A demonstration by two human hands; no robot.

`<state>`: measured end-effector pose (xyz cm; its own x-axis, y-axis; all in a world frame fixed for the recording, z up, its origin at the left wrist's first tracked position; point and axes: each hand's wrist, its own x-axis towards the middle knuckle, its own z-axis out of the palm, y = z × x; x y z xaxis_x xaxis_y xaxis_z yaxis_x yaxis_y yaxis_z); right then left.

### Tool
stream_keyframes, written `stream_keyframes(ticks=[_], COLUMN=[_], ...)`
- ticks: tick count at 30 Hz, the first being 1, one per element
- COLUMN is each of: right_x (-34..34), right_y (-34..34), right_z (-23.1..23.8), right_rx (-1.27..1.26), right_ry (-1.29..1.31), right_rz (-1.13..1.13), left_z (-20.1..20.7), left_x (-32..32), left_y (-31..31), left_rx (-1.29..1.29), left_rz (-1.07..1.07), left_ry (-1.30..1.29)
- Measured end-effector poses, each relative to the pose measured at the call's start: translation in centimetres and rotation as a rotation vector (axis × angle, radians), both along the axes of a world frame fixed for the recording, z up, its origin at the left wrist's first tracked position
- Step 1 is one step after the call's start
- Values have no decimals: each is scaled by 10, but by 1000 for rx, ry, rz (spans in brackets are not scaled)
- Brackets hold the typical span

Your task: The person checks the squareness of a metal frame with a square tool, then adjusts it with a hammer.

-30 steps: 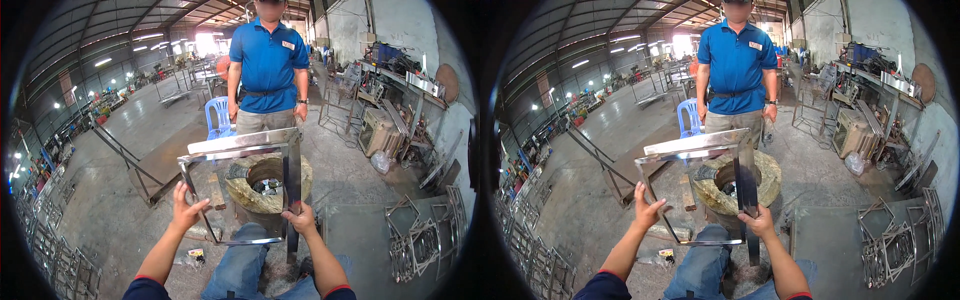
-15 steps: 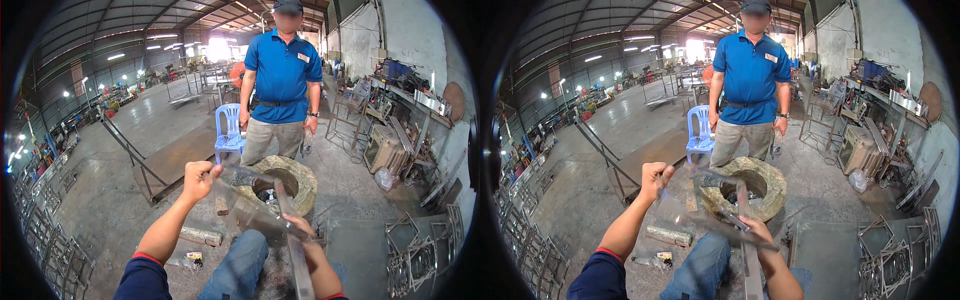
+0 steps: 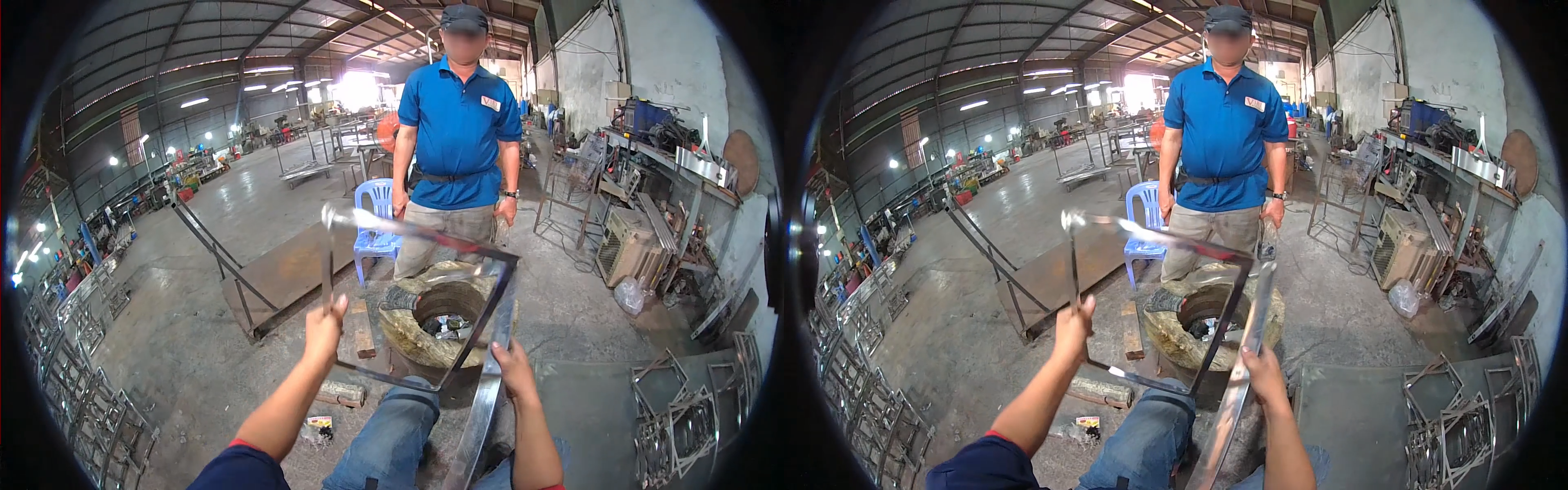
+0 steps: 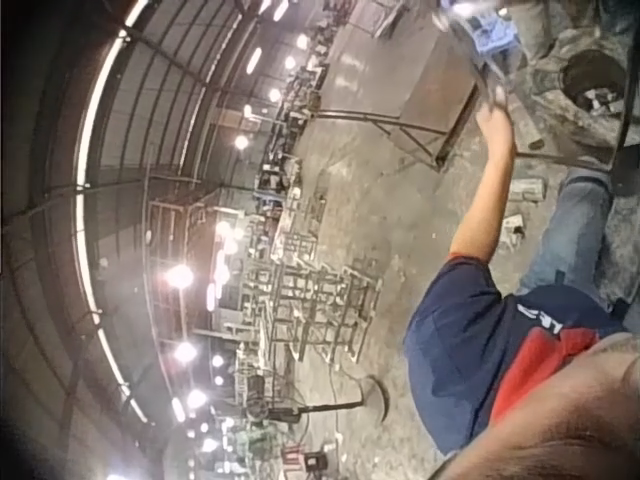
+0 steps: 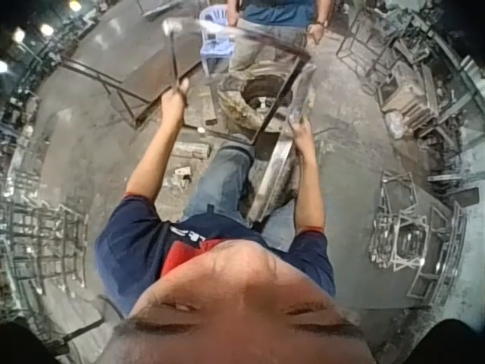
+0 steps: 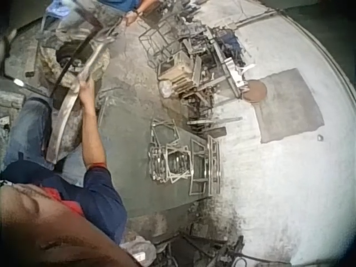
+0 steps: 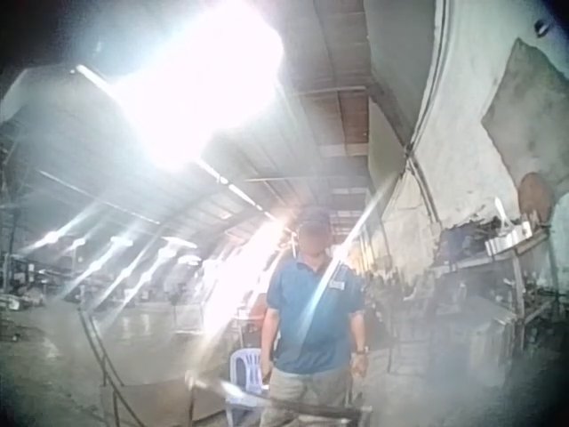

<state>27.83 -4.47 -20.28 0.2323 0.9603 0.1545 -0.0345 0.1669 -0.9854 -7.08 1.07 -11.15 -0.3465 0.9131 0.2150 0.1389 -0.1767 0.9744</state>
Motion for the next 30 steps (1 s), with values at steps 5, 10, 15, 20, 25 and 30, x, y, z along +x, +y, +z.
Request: stream_keyframes(ticks=[5, 10, 15, 20, 25, 30], right_x=[26, 26, -5, -17, -13, -16], right_y=[0, 10, 1, 6, 4, 5], right_z=[-4, -20, 5, -10, -9, -14], right_rx=[166, 329, 364, 387, 415, 439], right_ry=[122, 61, 173, 331, 269, 127], right_rz=[-58, -345, -240, -102, -81, -21], left_z=[-93, -69, 48, 61, 58, 54], left_x=[-16, -35, -21, -16, -21, -23], left_y=[-6, 1, -13, -21, -3, 12], left_rx=[-34, 257, 426, 403, 298, 222], left_rz=[-129, -450, -392, -561, -553, -673], left_ry=[-280, -64, -148, -248, -391, -390])
